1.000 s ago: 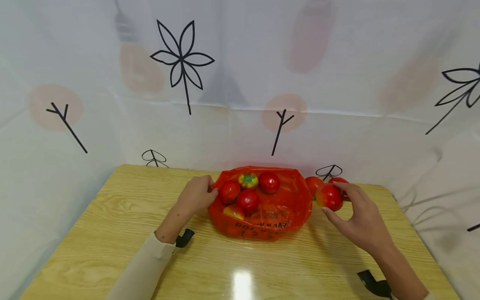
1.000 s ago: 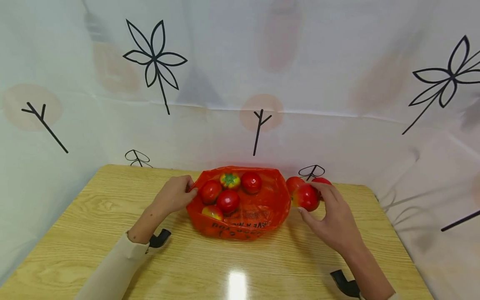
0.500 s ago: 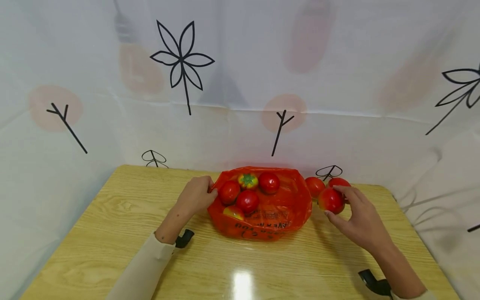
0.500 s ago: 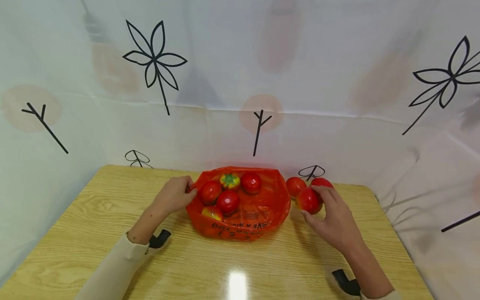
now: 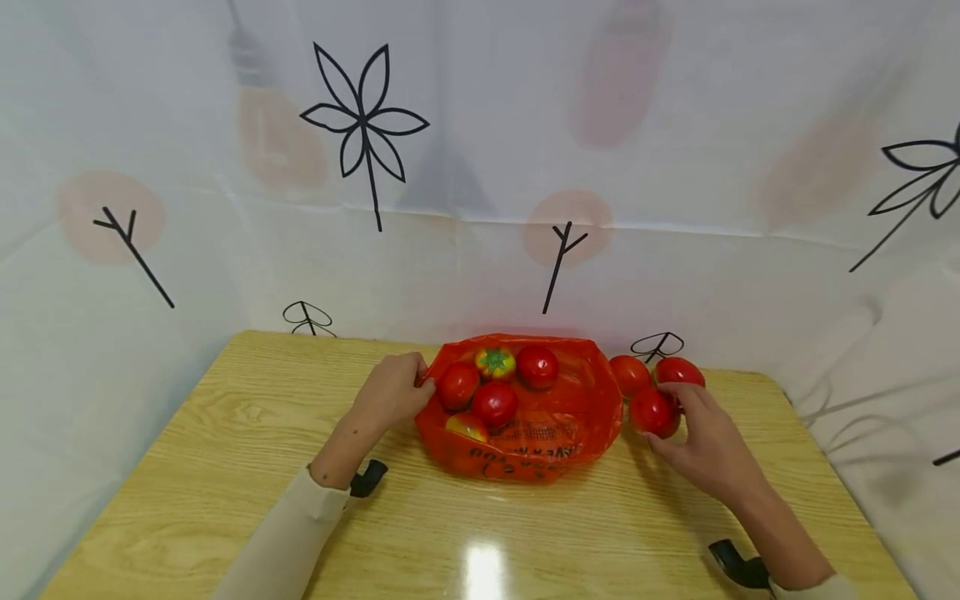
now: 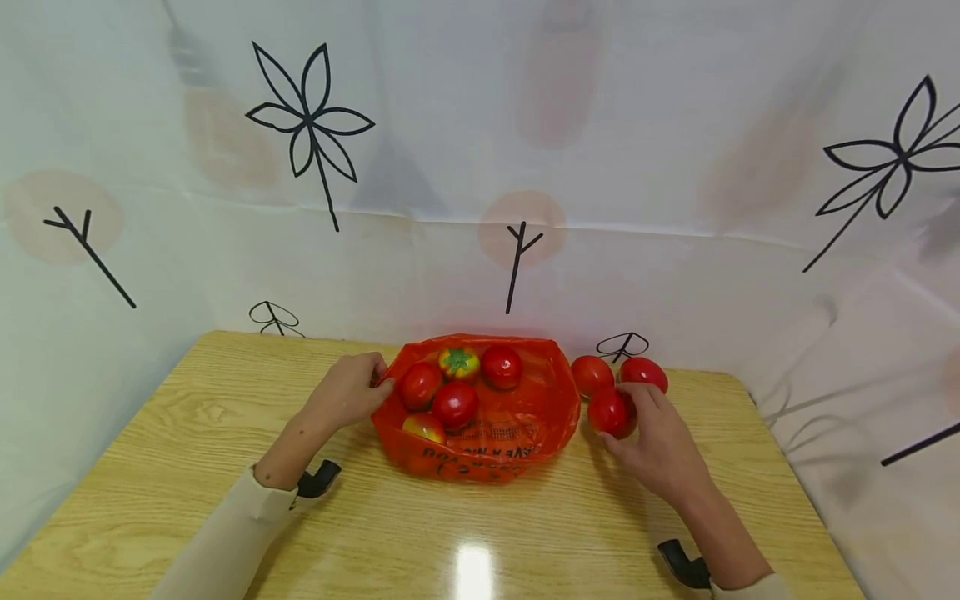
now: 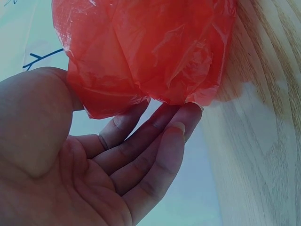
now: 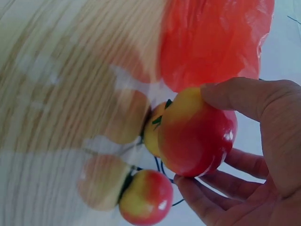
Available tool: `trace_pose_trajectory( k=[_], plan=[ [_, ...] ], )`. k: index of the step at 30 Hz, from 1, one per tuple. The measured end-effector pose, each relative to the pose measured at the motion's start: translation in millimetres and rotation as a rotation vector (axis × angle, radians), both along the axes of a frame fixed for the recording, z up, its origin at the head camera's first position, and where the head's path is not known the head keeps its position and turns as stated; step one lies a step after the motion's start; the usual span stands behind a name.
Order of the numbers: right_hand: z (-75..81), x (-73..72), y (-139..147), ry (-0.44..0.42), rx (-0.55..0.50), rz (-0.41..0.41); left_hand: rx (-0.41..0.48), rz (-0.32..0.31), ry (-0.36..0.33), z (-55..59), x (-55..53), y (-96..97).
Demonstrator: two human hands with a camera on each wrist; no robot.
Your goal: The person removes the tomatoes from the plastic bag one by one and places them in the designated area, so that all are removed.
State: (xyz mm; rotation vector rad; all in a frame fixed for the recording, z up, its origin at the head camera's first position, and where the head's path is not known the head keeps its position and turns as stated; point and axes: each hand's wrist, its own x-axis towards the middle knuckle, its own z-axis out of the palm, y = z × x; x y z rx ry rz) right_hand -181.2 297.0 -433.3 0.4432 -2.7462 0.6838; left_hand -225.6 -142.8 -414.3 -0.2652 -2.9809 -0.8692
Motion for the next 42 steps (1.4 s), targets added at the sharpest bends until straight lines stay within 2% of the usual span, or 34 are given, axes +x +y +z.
trace_pose_trajectory(
  k=[11,26,42],
  plan=[
    [-4.7,-1.6,-0.8,-0.129,0.043,-0.007,-0.001,-0.006,0.007,-0.8,-0.6,0.2],
    [-8.6,-3.0,-2.8,-0.158,0.075,-0.011,-0.007,-0.012,0.016,-1.3,-0.4,0.3],
    [-6.1,-1.7,-3.2,-0.102,0.090,0.013,-0.013,-0.015,0.021,-1.0,-0.2,0.9]
  ],
)
